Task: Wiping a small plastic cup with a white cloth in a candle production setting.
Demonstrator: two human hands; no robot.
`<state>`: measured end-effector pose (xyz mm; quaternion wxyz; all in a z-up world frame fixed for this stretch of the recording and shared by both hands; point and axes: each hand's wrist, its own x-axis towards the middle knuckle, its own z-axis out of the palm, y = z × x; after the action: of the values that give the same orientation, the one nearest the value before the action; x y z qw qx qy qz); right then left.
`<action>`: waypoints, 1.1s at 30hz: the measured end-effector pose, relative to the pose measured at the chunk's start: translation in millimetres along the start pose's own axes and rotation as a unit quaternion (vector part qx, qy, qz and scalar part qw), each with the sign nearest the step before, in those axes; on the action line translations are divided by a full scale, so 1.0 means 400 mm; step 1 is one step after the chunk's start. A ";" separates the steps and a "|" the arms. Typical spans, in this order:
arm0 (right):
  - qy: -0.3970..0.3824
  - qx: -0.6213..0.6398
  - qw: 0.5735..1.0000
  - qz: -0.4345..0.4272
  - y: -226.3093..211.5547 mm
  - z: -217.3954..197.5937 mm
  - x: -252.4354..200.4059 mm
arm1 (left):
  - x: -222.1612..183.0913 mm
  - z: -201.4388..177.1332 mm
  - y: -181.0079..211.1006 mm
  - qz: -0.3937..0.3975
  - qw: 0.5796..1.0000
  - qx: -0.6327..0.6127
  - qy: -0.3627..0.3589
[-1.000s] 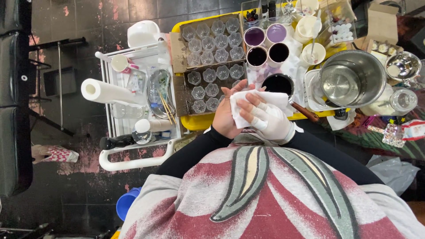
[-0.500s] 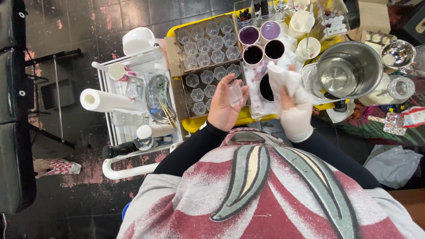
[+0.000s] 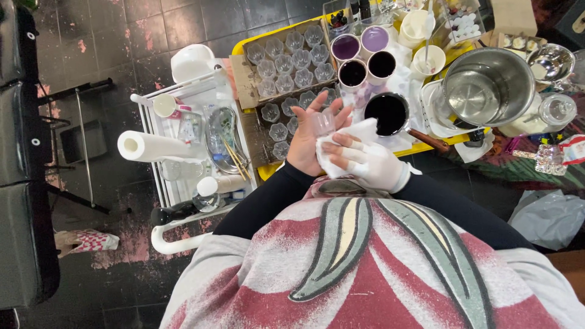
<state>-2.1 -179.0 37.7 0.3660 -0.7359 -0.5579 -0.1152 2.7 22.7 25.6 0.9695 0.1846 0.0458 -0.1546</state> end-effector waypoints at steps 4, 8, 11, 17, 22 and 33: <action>0.029 0.008 0.999 0.043 -0.040 -0.007 0.016 | -0.012 0.007 0.035 0.018 0.999 0.046 0.015; 0.277 0.330 0.851 0.301 -0.055 0.020 0.046 | -0.019 -0.023 0.030 -0.020 1.000 0.003 -0.015; 0.383 0.307 0.818 0.301 -0.063 0.050 0.079 | -0.026 -0.026 0.018 -0.045 0.999 0.011 0.008; 0.167 -0.002 0.964 0.207 -0.080 0.077 0.152 | -0.045 0.007 0.040 -0.085 0.996 0.028 0.028; 0.116 -0.056 0.986 0.106 -0.065 0.100 0.131 | -0.036 -0.015 0.044 -0.083 0.992 -0.051 0.086; -0.052 0.020 0.982 0.182 -0.089 -0.038 0.091 | -0.043 -0.041 0.043 0.001 1.000 0.025 -0.006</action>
<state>-18.0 -158.3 84.2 0.3663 -0.8225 -0.4351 0.0032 -8.4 49.0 18.9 0.9650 0.2082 0.0361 -0.1553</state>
